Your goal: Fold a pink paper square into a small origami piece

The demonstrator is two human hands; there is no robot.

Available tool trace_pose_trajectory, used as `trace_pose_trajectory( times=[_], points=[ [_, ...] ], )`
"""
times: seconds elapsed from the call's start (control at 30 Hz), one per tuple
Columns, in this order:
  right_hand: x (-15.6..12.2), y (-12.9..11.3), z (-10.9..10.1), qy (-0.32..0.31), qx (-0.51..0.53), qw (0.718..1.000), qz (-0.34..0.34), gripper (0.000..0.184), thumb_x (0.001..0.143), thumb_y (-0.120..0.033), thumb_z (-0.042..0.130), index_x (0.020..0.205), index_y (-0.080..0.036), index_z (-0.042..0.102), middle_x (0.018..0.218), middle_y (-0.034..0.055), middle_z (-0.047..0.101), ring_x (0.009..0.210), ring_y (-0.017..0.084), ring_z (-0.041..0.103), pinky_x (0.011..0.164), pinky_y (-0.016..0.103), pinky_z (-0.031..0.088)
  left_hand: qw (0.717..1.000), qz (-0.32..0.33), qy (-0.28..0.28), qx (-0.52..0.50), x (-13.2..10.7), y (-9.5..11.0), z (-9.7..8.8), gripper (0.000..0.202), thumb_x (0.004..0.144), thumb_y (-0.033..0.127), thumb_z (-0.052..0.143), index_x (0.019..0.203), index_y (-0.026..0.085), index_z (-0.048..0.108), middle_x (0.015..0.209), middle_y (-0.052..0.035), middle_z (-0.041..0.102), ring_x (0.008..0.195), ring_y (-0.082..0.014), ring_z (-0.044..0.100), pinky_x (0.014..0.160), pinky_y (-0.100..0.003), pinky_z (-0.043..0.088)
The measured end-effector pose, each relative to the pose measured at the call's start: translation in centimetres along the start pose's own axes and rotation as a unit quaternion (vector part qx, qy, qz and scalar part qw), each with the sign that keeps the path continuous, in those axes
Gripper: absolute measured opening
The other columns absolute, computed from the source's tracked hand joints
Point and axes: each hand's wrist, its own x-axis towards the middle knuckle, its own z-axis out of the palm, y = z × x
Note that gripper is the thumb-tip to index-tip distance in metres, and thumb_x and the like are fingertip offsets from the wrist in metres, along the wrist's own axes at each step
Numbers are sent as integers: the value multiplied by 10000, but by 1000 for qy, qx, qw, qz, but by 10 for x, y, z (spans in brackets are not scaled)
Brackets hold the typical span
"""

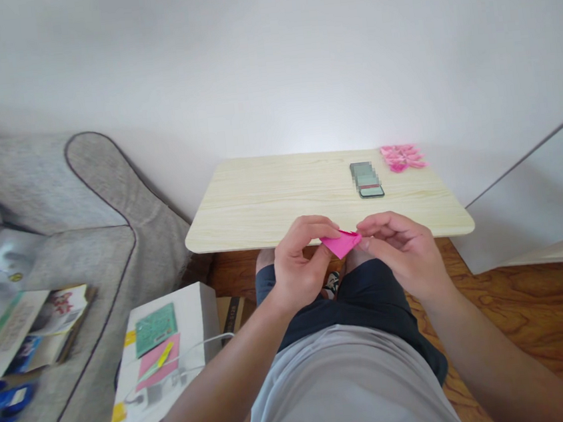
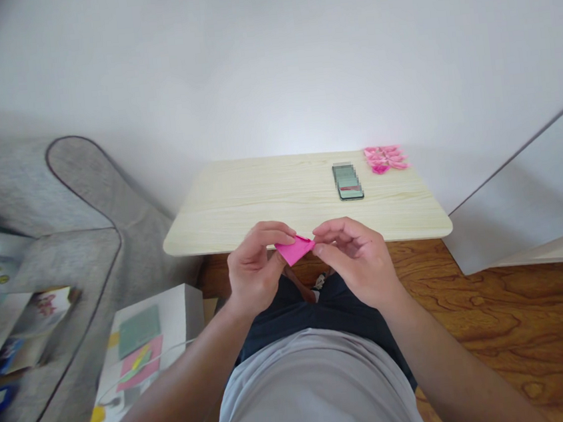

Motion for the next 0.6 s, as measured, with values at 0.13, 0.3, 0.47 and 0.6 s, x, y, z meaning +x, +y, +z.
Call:
trace_pose_trajectory(
  times=[0.13, 0.3, 0.47, 0.6],
  points=[
    [3, 4, 0, -36, 125, 988, 86, 222, 845, -311, 836, 1047, -243, 774, 850, 22, 787, 729, 183, 746, 707, 327, 645, 986, 106, 8, 127, -3, 2, 1, 241, 909, 48, 669, 1052, 224, 753, 1080, -69, 745, 997, -192, 695, 878, -367, 581],
    [3, 5, 1, -28, 152, 983, 97, 131, 845, -273, 836, 961, -231, 792, 820, 8, 775, 714, 152, 736, 693, 282, 657, 959, 194, 2, 208, -6, -3, 0, 286, 906, 27, 634, 1068, 244, 725, 1072, -58, 744, 963, -182, 680, 836, -355, 574],
    [6, 1, -3, -37, 160, 978, 125, 66, 848, -257, 804, 870, -199, 782, 751, 12, 762, 663, 157, 742, 651, 281, 666, 955, 209, -8, 210, -5, -3, 0, 276, 913, 35, 635, 1053, 255, 724, 1084, -52, 741, 972, -180, 678, 851, -361, 572],
    [9, -4, -10, -99, 168, 965, 175, 132, 777, -235, 848, 809, -179, 733, 710, 5, 751, 609, 168, 748, 622, 288, 660, 981, 137, -30, 135, -3, 0, -1, 261, 926, 40, 627, 1036, 242, 751, 1144, -73, 716, 1030, -185, 680, 869, -357, 576]
  ],
)
